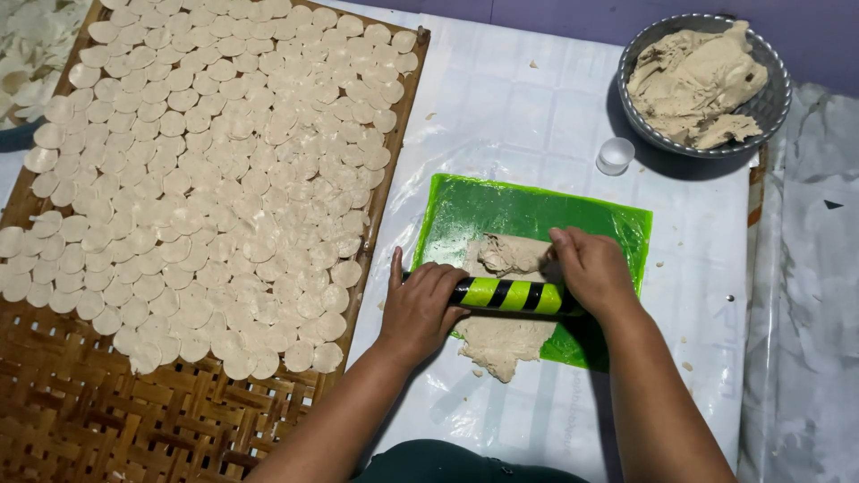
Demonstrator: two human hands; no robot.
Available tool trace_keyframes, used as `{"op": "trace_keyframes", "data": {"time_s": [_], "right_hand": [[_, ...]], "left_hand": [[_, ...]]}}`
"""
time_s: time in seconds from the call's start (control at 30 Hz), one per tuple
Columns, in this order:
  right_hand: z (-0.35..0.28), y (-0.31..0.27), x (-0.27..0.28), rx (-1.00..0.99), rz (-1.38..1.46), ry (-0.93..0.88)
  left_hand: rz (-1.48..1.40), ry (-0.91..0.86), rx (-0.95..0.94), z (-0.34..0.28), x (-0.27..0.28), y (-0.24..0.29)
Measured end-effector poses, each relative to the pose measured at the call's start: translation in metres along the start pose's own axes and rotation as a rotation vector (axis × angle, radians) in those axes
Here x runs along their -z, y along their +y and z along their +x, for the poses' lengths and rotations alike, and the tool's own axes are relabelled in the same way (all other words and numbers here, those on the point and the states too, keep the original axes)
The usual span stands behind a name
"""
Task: The recorder is preparing small circular dough pieces, rolling out dough and arranging them on a large wooden drying tray.
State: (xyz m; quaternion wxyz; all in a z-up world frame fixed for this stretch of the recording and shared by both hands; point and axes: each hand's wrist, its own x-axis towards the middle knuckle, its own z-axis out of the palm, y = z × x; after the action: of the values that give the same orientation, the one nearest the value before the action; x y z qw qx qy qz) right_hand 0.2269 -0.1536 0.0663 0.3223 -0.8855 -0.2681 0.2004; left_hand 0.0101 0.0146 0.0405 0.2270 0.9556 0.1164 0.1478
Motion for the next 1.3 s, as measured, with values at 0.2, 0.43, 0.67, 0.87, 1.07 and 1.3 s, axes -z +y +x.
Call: {"op": "trace_keyframes", "data": {"time_s": [0.2, 0.43, 0.67, 0.87, 1.07, 1.3], "right_hand": [[-0.009, 0.015, 0.005, 0.234, -0.621, 0.166], [0.007, 0.056, -0.036, 0.072, -0.565, 0.291], [0.050, 0.058, -0.031, 0.069, -0.554, 0.253], [-0.005, 0.064, -0.044, 0.223, -0.632, 0.361], [-0.058, 0.068, -0.065, 0.241, -0.494, 0.392], [0.011, 0.064, -0.052, 0.063, -0.646, 0.281]], "left_hand": [[-0.035, 0.088, -0.050, 0.045, -0.003, -0.008], [0.070, 0.026, -0.117, 0.064, -0.026, -0.022], [0.163, -0.086, 0.011, 0.101, -0.040, -0.032], [0.209, -0.108, -0.019, 0.045, -0.036, -0.017], [0.170, -0.123, -0.045, 0.006, -0.034, -0.014], [0.151, -0.076, -0.018, 0.067, -0.047, -0.031]]}}
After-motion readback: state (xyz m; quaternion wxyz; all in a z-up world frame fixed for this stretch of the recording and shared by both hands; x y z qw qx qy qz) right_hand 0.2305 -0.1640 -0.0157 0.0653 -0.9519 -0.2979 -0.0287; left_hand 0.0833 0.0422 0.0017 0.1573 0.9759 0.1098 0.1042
